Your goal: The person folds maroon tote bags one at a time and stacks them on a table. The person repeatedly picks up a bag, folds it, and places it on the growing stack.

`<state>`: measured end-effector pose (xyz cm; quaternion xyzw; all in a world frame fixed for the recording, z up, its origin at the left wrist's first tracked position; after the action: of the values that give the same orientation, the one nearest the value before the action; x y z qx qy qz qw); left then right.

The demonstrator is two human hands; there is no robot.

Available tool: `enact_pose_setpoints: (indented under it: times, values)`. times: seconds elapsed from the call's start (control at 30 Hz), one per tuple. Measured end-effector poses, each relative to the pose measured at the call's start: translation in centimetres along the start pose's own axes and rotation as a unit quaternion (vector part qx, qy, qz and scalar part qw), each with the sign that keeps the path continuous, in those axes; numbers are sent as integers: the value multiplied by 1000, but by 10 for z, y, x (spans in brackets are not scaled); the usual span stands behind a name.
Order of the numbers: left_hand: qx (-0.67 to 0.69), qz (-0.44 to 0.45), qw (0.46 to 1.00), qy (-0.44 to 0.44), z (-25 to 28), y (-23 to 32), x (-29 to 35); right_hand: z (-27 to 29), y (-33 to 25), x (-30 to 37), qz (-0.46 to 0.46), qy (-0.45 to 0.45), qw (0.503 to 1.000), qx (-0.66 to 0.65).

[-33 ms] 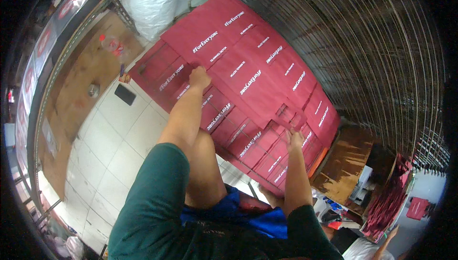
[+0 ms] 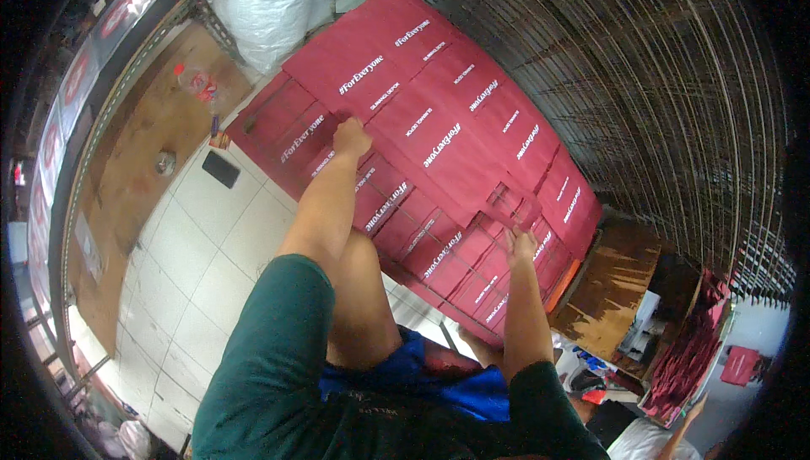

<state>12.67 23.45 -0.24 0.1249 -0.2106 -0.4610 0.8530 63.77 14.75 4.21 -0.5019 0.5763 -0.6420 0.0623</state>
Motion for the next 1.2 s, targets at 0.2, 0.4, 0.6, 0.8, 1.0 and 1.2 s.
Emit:
enact_pose_setpoints:
  times: [0.2,0.4,0.6,0.8,1.0,1.2]
  values:
    - [-8,-5,1000,21,-1,-3,-9,15,19,-29,5,-27,998,-55]
    - [30,-13,999,-3,-13,-16,-20,-1,18,-17,2,-12,999,-35]
    - [15,-29,999,-38,-8,-3,-14,7,23,-19,-8,-15,998,-64]
    - [-6,-32,998,-54,2,6,-6,10,27,-25,-4,-15,998,-65]
    - [72,-54,995,-35,-16,-35,-24,24,23,-8,-28,107,988,108]
    - [327,37,919,-215,-33,-48,-18,108,-21,18,90,60,980,166]
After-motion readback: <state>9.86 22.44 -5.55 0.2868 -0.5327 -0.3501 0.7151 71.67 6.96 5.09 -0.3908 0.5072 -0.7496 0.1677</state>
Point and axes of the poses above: each hand's wrist, its own x-axis away from the middle knuckle, its own z-axis out of the back of the hand, y = z × x, the point moved 9 cm from there along -x, towards the middle knuckle, and after that the axes turned 15 degrees about -x, right-handed, at the moved point
